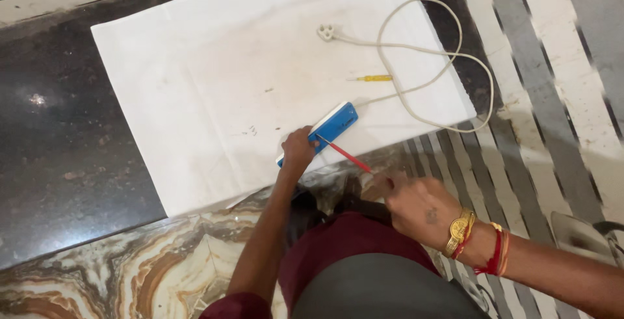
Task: The person works on a blue power strip laid on a white towel, first handling its open socket face and small internal parts, then flipping the strip over and using screwdrivers to unscrew and pry at its casing from several sides, repositioning the strip repeatedly as they work on it.
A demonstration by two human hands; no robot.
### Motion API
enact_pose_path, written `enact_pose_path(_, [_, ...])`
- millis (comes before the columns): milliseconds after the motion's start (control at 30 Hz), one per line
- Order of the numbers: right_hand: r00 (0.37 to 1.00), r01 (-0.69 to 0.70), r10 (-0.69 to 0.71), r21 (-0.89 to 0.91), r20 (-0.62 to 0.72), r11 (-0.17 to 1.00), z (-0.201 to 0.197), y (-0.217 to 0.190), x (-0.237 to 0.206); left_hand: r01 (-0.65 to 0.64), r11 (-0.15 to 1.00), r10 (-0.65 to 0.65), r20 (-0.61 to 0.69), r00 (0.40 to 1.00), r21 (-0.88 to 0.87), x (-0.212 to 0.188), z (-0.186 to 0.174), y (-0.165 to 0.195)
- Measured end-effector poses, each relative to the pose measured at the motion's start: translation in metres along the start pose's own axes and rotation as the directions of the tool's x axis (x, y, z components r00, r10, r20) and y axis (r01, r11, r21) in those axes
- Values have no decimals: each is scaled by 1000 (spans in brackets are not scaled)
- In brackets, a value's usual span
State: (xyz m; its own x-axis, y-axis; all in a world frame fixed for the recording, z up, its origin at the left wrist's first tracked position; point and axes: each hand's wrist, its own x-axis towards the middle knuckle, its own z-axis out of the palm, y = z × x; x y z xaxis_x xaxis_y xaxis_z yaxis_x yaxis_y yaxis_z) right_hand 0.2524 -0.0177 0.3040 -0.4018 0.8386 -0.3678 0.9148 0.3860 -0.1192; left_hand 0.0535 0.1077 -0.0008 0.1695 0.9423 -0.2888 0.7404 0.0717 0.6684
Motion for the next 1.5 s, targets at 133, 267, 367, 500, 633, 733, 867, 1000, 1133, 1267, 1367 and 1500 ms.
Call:
enact_pose_path(133, [996, -41, 47, 84, -71, 996, 13, 0, -11, -19, 998, 24, -72, 997, 64, -12, 7, 3])
enact_pose_path(267, [960, -69, 157, 348, -231, 935, 35, 2, -22, -37, 992, 52, -125, 991, 117, -21, 9, 6])
enact_pose_path(367, [874, -312, 480, 667, -79, 677, 56, 6, -20, -26, 991, 48, -168, 985, 131, -22, 6, 10])
enact_pose_path(500, [654, -441, 388, 744, 649, -502, 79, 23, -23, 24, 984, -4, -110, 994, 177, -25, -2, 18])
enact_pose_path(633, [769, -409, 229, 735, 597, -541, 87, 49, -23, -48, 983, 72, -131, 989, 176, -32, -13, 23])
enact_pose_path(733, [756, -514, 375, 841, 537, -167, 81, 56, -25, -15, 985, 30, -89, 996, 171, -31, -19, 26])
enact_pose_path(867, [848, 186, 159, 565, -505, 804, 69, 37, -37, -86, 981, 115, -167, 979, 172, -31, -18, 24])
enact_pose_path(1000, [924, 14, 46, 156, -378, 988, 60, 22, -45, -68, 984, 93, -153, 984, 164, -29, -12, 18])
enact_pose_path(1133, [986, 72, -88, -111, -138, 991, 61, 20, -41, -62, 983, 92, -175, 980, 173, -27, -3, 12])
enact_pose_path(1267, [992, 24, -14, 73, -128, 997, 66, 22, -42, -129, 979, 168, -265, 950, 156, -27, 0, 11])
enact_pose_path(1367, [952, -109, 209, 389, -225, 915, 71, 18, -44, -74, 988, 101, -205, 974, 137, -36, -2, 14])
enact_pose_path(1500, [851, -336, 520, 840, 78, 425, 86, 15, -43, -52, 995, 72, -239, 968, 88, -39, -7, 26])
